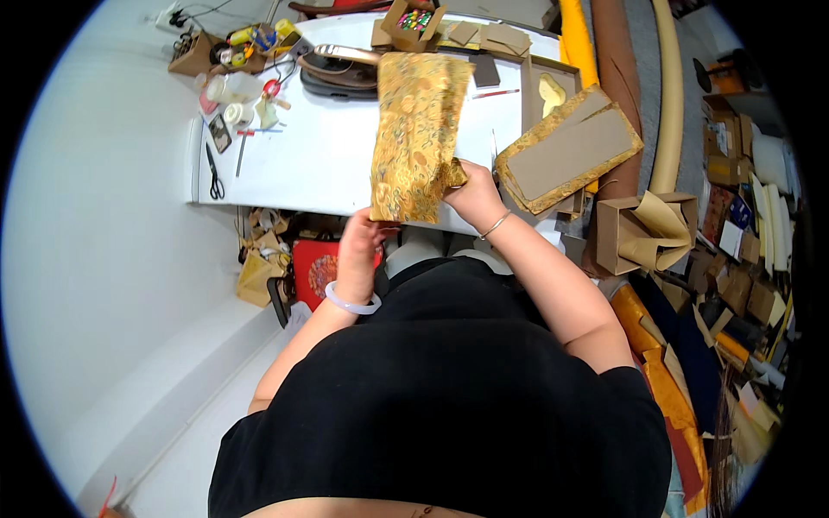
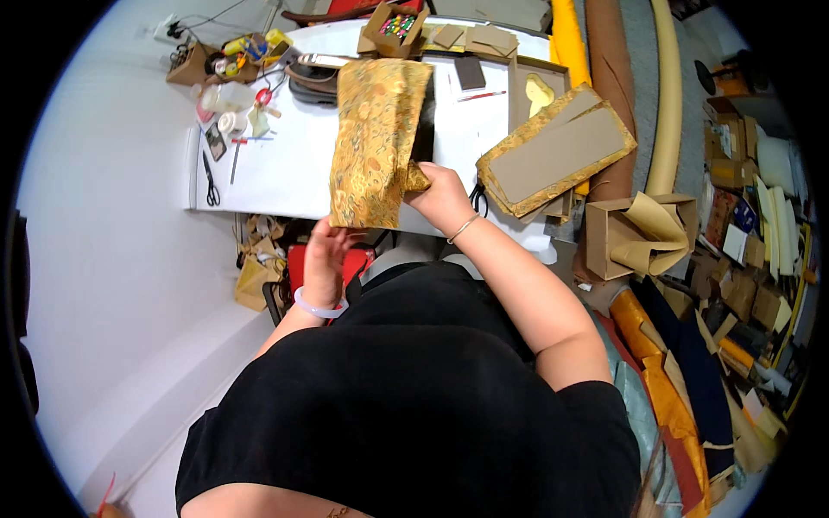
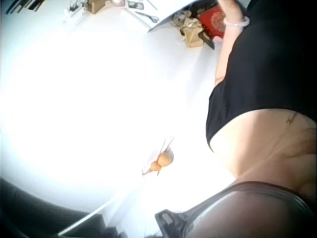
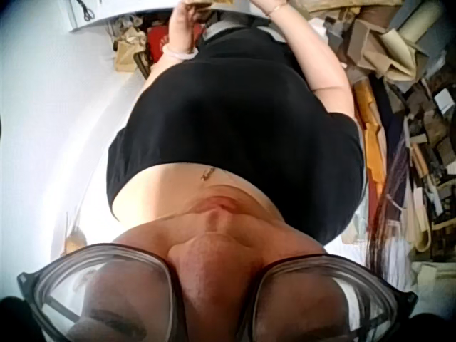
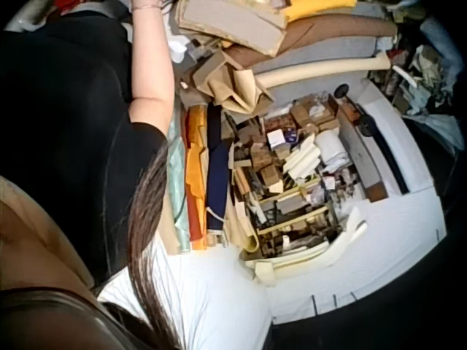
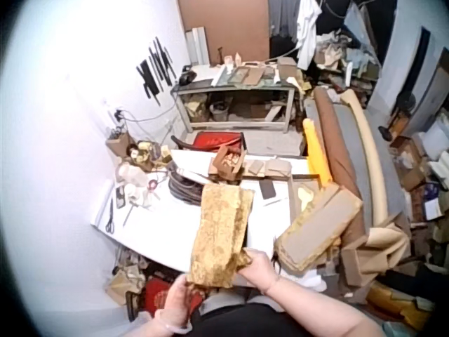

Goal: The person wraps a rectangular box with patterned paper, folding the edges and using scissors to trim excess material. They smooth the paper, cut along the edges, and fold the flaps to cover the box.

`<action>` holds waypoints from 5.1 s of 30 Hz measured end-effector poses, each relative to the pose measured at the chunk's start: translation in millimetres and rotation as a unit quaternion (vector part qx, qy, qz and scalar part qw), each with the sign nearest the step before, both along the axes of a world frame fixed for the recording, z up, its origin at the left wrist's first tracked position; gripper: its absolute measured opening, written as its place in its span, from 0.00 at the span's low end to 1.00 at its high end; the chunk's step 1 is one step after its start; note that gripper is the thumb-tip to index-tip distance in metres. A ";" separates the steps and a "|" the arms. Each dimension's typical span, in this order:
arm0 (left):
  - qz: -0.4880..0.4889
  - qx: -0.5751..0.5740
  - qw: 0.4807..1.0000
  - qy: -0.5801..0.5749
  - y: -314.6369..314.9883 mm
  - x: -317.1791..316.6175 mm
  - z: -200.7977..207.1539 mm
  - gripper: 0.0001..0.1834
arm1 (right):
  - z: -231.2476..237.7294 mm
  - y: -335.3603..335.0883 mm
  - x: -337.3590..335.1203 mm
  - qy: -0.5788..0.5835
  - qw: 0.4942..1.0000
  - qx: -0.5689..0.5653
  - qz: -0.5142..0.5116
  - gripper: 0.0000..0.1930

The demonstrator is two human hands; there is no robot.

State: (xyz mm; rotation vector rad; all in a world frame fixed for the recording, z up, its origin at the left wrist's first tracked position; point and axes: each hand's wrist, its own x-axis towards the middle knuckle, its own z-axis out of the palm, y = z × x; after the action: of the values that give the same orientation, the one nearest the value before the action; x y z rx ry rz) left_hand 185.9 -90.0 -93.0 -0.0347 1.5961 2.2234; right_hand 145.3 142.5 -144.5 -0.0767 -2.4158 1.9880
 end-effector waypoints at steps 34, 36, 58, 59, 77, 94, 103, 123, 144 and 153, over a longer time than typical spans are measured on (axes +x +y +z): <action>0.090 -0.024 0.966 -0.239 55.6 11.6 53.5 0.16 | -20.3 -34.8 33.7 -0.009 0.994 -0.030 -0.109 0.16; 0.064 0.002 0.964 -0.257 53.0 6.1 54.2 0.16 | -20.4 -33.7 33.1 -0.005 0.994 -0.047 -0.100 0.16; -0.028 0.016 0.989 -0.147 49.4 -13.9 62.5 0.22 | -7.1 -23.8 32.4 0.013 0.989 -0.106 -0.100 0.26; -0.029 0.021 0.988 -0.152 49.0 -13.8 64.7 0.22 | 6.7 -21.4 35.5 0.038 0.987 -0.111 -0.111 0.25; -0.020 -0.014 0.990 -0.141 55.5 -9.2 76.4 0.25 | 10.5 -17.7 14.5 -0.078 0.909 -0.405 -0.049 0.16; 0.004 0.022 0.993 -0.117 56.2 -2.6 65.9 0.20 | 45.2 24.7 59.6 -0.022 0.978 -0.138 0.155 0.35; 0.000 0.028 0.992 -0.123 55.2 -2.5 69.8 0.19 | 5.6 -16.7 45.7 0.070 0.996 -0.042 -0.041 0.18; -0.068 -0.104 0.992 0.013 37.6 -23.8 25.5 0.23 | 8.2 -20.1 34.0 0.191 0.964 0.168 -0.078 0.14; -0.054 -0.015 0.991 0.119 24.1 -46.7 6.6 0.21 | 22.4 -32.1 17.8 0.174 0.967 0.182 -0.046 0.18; -0.040 0.037 0.995 0.089 23.1 -45.3 -2.2 0.18 | 24.7 -35.9 15.1 0.156 0.969 0.183 -0.051 0.12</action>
State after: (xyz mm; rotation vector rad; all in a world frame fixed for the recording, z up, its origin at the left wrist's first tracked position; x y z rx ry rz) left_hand 140.6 -67.0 -95.2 0.2507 1.5732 2.2745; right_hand 160.3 106.6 -119.8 0.1045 -2.4591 1.3635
